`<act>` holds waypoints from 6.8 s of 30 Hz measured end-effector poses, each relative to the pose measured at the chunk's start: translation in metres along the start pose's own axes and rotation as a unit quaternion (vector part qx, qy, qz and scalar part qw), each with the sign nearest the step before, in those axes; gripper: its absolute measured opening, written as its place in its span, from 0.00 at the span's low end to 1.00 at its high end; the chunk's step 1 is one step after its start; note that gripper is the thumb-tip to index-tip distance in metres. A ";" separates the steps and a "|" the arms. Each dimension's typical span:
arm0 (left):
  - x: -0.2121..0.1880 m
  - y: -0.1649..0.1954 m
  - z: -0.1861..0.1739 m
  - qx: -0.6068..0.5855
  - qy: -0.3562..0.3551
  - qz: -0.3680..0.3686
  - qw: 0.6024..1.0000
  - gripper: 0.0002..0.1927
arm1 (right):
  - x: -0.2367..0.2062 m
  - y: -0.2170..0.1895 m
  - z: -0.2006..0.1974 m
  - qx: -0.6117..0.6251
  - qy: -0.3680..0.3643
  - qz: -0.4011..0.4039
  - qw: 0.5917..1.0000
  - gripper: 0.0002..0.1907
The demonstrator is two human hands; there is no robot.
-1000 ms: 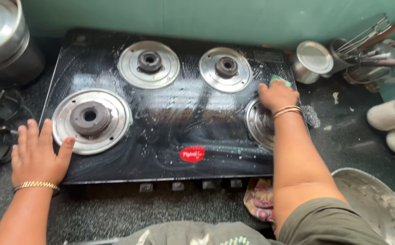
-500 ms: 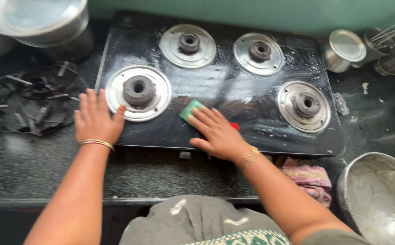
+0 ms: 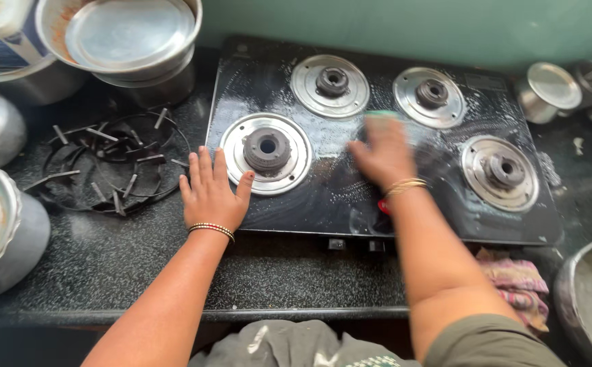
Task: The person scrubs a black glass gas stove top with a green sponge, then wipes it with a cloth. They repeatedly rinse the cloth in a metal bowl of water and continue wiping the stove surface and burners until the surface appears clean and shiny.
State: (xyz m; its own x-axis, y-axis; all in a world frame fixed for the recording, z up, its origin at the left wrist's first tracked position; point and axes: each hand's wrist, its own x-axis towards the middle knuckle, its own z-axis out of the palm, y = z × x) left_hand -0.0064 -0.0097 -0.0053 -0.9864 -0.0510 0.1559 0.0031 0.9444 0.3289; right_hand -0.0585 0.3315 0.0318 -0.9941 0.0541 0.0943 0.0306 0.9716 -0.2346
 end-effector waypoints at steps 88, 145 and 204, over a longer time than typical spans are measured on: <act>-0.005 -0.057 0.009 -0.357 0.116 0.174 0.910 0.49 | -0.081 -0.170 0.010 0.182 -0.091 -0.398 0.895 0.22; 0.003 -0.017 0.001 -0.163 0.070 0.205 0.963 0.46 | -0.146 -0.125 0.010 -0.017 -0.002 -0.273 0.962 0.24; -0.011 0.017 -0.010 0.023 0.087 0.086 0.992 0.44 | -0.038 0.157 -0.028 -0.140 0.112 -0.108 0.978 0.50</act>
State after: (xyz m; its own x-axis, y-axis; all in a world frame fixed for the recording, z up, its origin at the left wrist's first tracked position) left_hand 0.0065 0.0035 0.0075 -0.9287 0.0607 0.3659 0.1577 0.9576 0.2412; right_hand -0.0128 0.4881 0.0183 -0.9335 -0.1412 0.3297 -0.1196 0.9892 0.0849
